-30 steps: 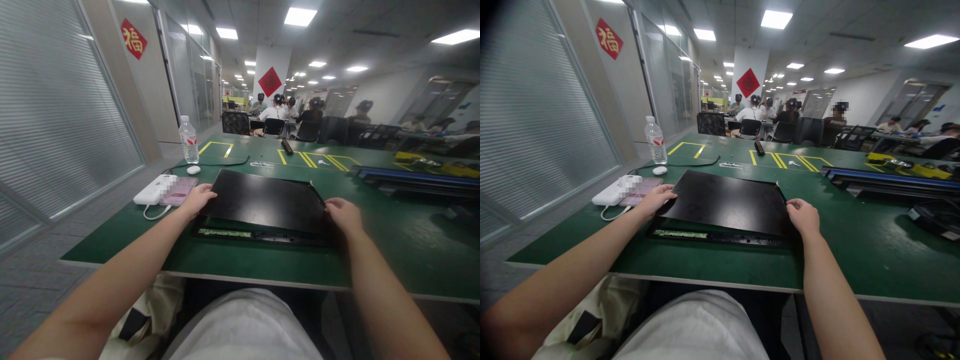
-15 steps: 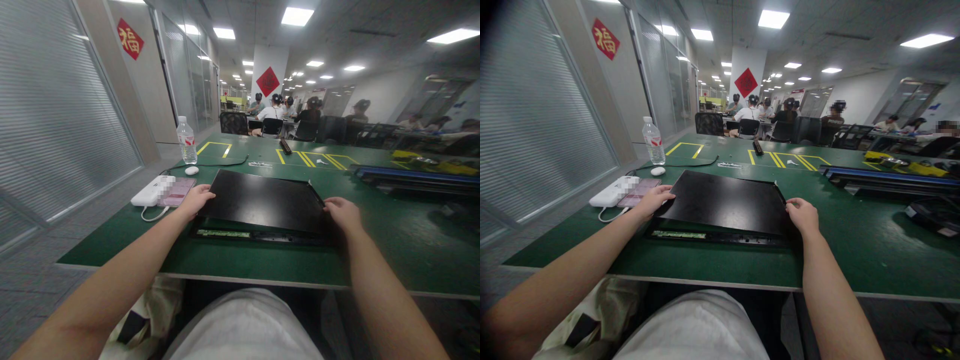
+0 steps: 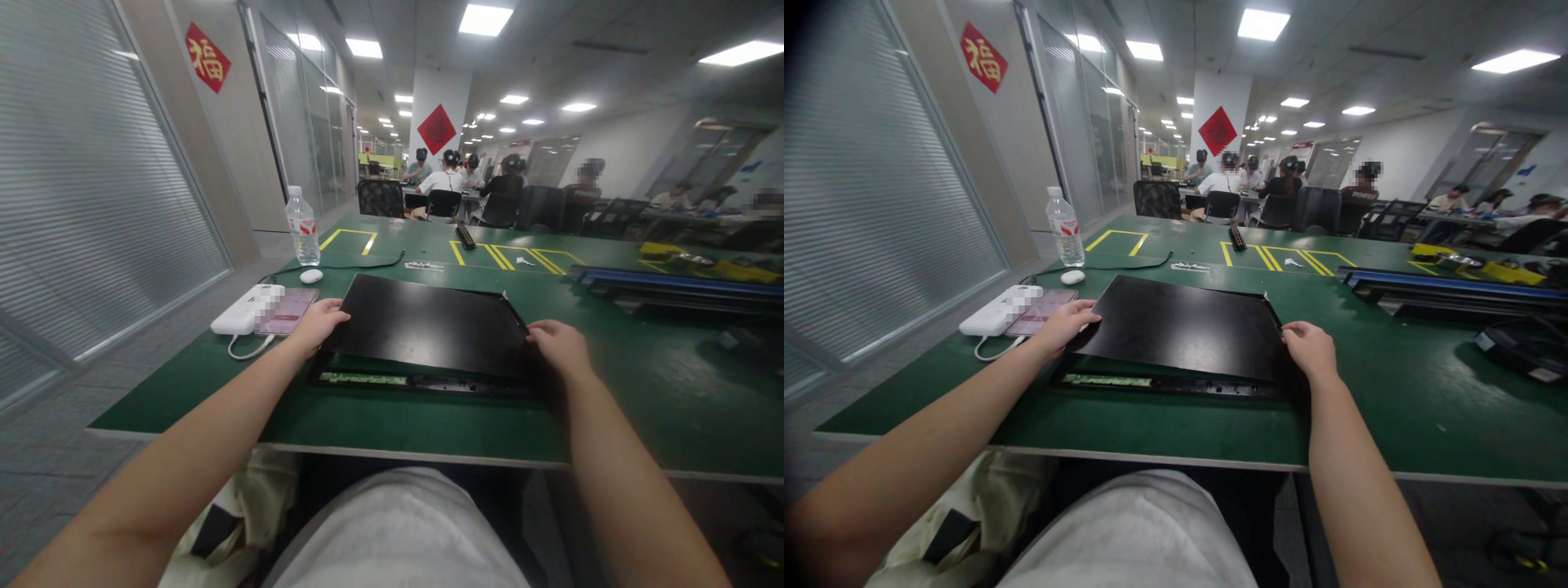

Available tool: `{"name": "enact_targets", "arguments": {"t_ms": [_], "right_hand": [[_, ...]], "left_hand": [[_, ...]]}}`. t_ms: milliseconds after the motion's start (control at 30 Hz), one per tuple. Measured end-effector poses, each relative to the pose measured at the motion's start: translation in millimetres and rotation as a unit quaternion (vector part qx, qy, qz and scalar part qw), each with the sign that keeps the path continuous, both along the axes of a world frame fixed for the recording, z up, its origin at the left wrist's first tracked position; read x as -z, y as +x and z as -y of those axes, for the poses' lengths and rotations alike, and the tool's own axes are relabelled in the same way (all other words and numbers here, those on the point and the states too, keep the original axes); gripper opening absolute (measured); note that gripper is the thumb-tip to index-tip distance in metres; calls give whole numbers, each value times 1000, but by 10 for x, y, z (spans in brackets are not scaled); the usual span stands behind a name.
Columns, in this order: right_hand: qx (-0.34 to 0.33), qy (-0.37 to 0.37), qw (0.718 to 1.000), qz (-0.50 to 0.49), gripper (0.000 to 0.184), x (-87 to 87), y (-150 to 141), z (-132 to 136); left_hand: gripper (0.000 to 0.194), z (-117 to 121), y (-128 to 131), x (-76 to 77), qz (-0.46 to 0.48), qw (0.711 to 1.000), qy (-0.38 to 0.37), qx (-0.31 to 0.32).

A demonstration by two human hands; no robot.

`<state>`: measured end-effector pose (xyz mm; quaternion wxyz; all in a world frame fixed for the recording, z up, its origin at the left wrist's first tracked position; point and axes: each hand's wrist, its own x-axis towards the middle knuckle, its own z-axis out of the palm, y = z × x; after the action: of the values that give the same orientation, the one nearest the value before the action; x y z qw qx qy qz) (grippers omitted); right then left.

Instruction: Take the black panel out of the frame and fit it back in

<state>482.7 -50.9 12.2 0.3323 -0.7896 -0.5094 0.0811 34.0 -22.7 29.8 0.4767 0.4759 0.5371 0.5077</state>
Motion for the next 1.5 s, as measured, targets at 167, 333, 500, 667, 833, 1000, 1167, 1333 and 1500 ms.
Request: {"name": "enact_targets", "arguments": {"t_ms": [167, 333, 500, 667, 833, 1000, 1167, 1333, 1500], "right_hand": [[3, 3, 1000, -16, 28, -6, 0, -4], [4, 25, 999, -40, 29, 53, 55, -37], [7, 31, 997, -64, 32, 115, 106, -59], [2, 26, 997, -68, 33, 137, 138, -74], [3, 34, 996, -80, 34, 150, 144, -76], [5, 37, 996, -86, 35, 151, 143, -70], [5, 23, 996, -86, 35, 132, 131, -60], [7, 25, 997, -77, 32, 103, 98, -40], [13, 20, 998, -66, 30, 59, 55, -20]], "left_hand": [[36, 0, -6, 12, -3, 1000, 0, -1], [34, 6, -3, -22, -3, 1000, 4, -8], [28, -29, -16, -38, 50, 998, -1, -25], [36, -79, -69, 11, 52, 999, -4, -9], [46, -100, -116, 50, 34, 999, 14, -21], [49, -118, -142, 77, 23, 999, 35, -24], [42, -100, -157, 84, -53, 998, 33, -16], [22, -67, -155, 51, -181, 979, 82, -39], [9, -89, -160, 59, -245, 966, 79, -22]]}}
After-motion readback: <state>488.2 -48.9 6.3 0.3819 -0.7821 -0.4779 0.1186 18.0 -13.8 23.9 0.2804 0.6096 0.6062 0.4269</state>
